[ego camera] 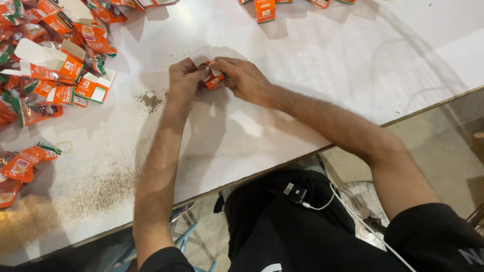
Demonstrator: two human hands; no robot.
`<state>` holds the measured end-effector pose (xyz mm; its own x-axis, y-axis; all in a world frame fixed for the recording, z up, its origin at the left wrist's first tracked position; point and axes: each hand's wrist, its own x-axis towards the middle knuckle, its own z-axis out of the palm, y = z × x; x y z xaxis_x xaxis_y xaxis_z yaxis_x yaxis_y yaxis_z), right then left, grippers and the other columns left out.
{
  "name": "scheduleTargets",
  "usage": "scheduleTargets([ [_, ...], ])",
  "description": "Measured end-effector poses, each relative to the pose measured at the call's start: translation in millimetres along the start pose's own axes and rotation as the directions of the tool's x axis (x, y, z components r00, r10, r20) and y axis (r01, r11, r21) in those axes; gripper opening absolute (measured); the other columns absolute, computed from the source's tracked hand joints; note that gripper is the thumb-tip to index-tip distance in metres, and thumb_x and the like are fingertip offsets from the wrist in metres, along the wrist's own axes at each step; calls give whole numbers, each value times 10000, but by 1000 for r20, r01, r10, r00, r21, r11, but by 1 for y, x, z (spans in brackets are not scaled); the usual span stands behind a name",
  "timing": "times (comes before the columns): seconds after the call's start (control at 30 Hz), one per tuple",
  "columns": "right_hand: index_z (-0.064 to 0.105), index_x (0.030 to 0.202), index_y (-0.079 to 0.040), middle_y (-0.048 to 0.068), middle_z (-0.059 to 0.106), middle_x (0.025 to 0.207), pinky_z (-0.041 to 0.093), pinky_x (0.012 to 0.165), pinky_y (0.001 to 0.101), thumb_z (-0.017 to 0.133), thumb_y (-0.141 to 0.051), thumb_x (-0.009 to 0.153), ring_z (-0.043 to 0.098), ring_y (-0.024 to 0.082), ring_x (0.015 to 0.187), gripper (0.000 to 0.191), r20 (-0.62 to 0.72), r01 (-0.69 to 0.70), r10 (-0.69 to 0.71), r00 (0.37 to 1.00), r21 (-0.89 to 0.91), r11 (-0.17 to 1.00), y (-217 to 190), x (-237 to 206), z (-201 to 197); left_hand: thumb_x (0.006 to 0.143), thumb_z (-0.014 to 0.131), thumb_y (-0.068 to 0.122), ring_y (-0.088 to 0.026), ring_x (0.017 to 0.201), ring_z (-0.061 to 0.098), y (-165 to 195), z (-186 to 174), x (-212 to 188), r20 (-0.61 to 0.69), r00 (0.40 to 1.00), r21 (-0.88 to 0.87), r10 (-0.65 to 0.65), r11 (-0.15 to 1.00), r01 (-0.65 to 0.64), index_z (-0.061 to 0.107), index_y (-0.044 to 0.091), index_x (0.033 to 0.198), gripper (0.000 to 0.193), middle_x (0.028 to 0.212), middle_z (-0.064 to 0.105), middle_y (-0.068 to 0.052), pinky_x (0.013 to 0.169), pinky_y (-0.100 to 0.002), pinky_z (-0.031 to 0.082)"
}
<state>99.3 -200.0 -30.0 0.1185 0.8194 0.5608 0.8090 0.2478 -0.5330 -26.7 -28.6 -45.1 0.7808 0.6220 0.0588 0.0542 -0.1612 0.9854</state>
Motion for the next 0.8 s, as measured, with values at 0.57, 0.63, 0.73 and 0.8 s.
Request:
scheduleTargets([
  [0.57,354,1264,-47,184,690,1242,557,852,443,759,-15,923,672,402,1159,530,32,-133,129,991,146,980,5,3,-2,985,675,-33,-374,1474,504,8,6,-37,141,850,207,507,825,-526,611,14,1112,150,1442,627,-267,1229,-466,435],
  [0.63,359,1261,-57,175,698,1226,561,847,444,754,-11,922,685,390,1153,522,50,-152,146,988,145,978,5,3,-2,1003,661,-25,-365,1472,513,5,5,-36,118,874,136,472,864,-485,608,28,1120,138,1431,637,-255,1227,-454,446],
  [0.73,372,1257,-72,157,713,1206,572,818,439,740,-11,931,708,366,1130,495,92,-208,195,977,174,962,7,2,-3,992,657,-27,-374,1467,510,1,6,-35,116,860,199,497,837,-510,623,31,1114,139,1427,635,-248,1219,-459,437],
  [0.8,373,1262,-76,150,718,1197,578,810,435,737,-28,941,716,357,1120,488,95,-208,193,977,191,959,7,2,-4,1001,662,-22,-379,1481,491,0,8,-36,141,835,296,532,782,-549,645,38,1109,125,1445,626,-234,1230,-465,428],
])
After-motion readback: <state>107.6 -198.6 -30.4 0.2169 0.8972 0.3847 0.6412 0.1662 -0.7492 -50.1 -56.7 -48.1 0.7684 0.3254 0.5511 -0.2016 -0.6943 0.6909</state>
